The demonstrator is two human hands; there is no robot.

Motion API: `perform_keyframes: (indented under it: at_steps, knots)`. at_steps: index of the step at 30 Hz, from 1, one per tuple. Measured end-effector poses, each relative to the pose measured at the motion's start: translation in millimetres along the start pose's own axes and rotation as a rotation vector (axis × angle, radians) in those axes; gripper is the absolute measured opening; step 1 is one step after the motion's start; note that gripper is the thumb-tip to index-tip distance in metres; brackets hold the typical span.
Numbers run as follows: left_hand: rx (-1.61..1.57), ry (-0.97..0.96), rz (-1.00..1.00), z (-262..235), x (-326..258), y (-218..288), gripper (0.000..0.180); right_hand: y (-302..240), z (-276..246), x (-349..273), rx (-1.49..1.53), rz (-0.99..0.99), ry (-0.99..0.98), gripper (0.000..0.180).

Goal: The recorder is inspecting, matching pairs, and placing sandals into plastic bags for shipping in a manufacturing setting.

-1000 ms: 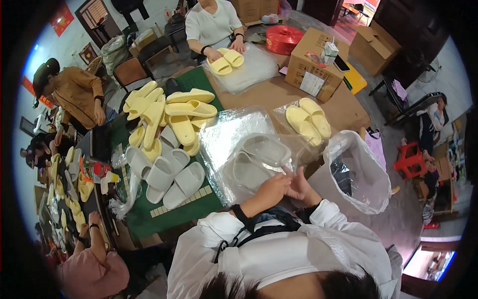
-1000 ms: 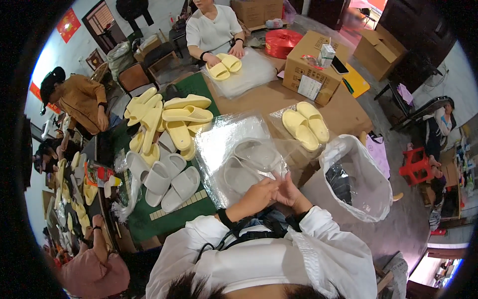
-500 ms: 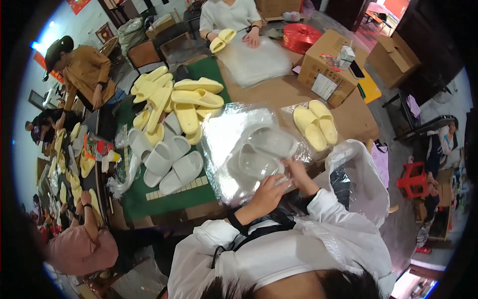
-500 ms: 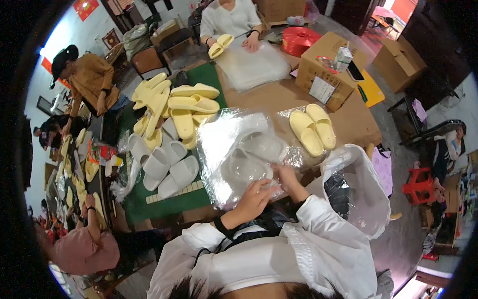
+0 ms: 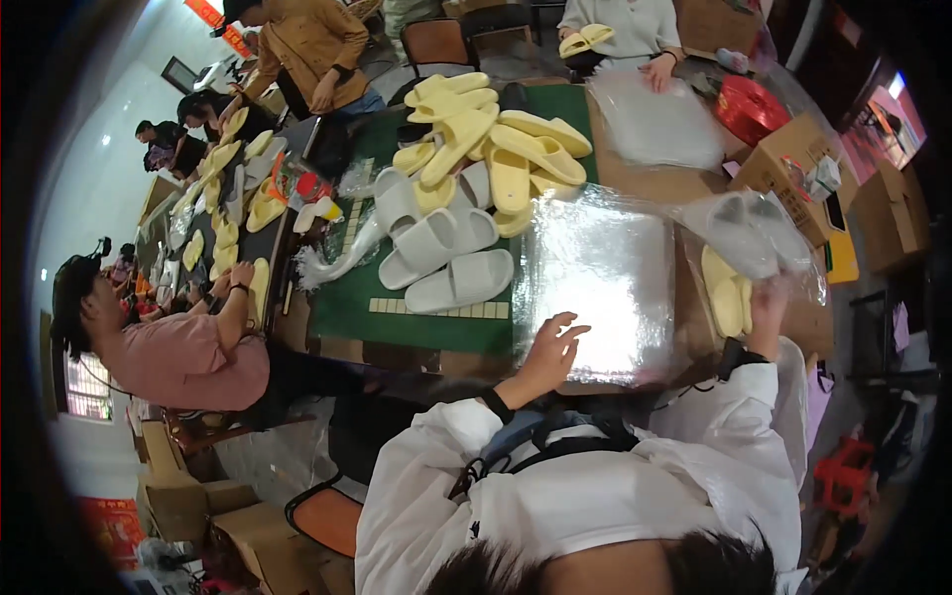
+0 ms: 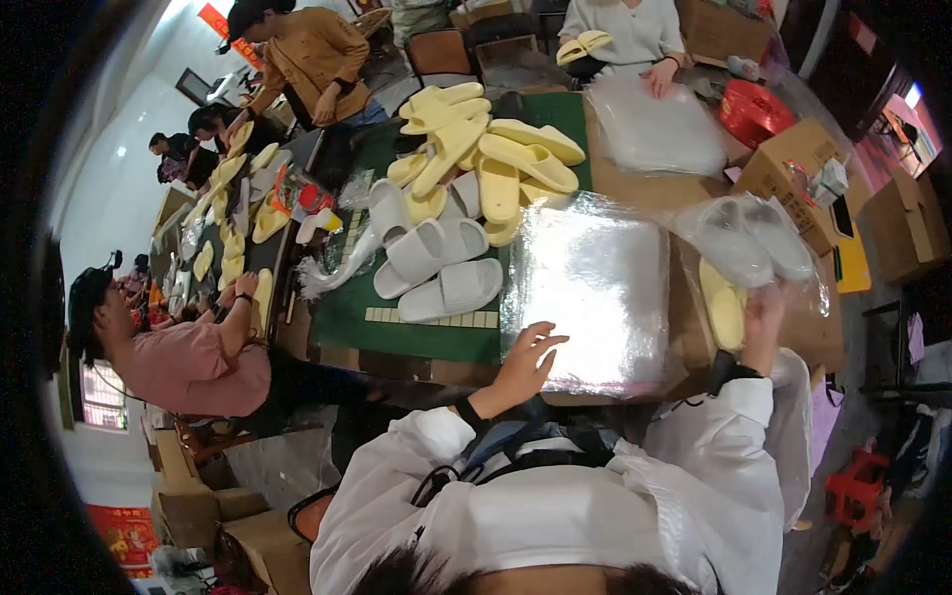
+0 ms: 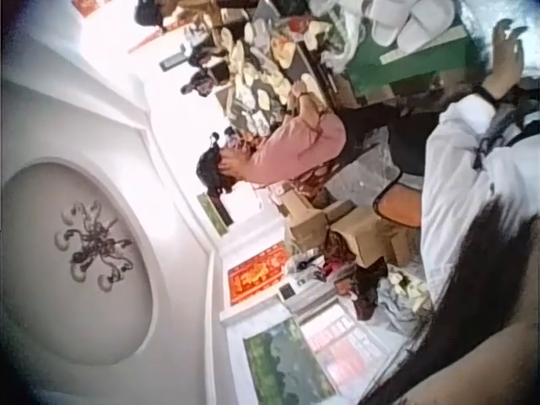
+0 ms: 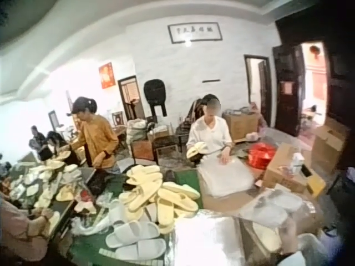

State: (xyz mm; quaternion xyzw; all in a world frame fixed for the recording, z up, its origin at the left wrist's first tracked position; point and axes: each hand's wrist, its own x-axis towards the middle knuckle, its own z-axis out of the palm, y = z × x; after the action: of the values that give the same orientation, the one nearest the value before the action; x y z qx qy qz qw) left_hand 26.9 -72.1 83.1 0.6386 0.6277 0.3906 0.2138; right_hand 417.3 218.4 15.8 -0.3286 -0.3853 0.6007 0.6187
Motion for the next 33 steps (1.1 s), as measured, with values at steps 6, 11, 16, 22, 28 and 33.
perform_keyframes:
  at_steps: [6,11,16,22,28,33]
  knots:
    - [0.090,0.142,-0.058,-44,-15,-68,0.030,28,-14,-42,0.510,0.039,0.782,0.036]
    - [0.120,0.311,-0.210,-72,-18,-121,0.037,38,48,-80,0.514,0.183,0.960,0.047]
    - [0.035,0.396,-0.479,-87,-4,-168,0.047,79,44,-96,0.305,0.165,0.861,0.036]
    - [0.196,0.601,-0.591,-121,10,-206,0.061,134,137,-154,-0.657,0.122,0.041,0.021]
    - [0.270,0.809,-0.738,-163,23,-250,0.075,170,200,-223,-1.317,0.054,-0.695,0.033]
    - [-0.165,0.851,-0.854,-183,44,-258,0.086,182,209,-251,-1.564,0.121,-0.772,0.050]
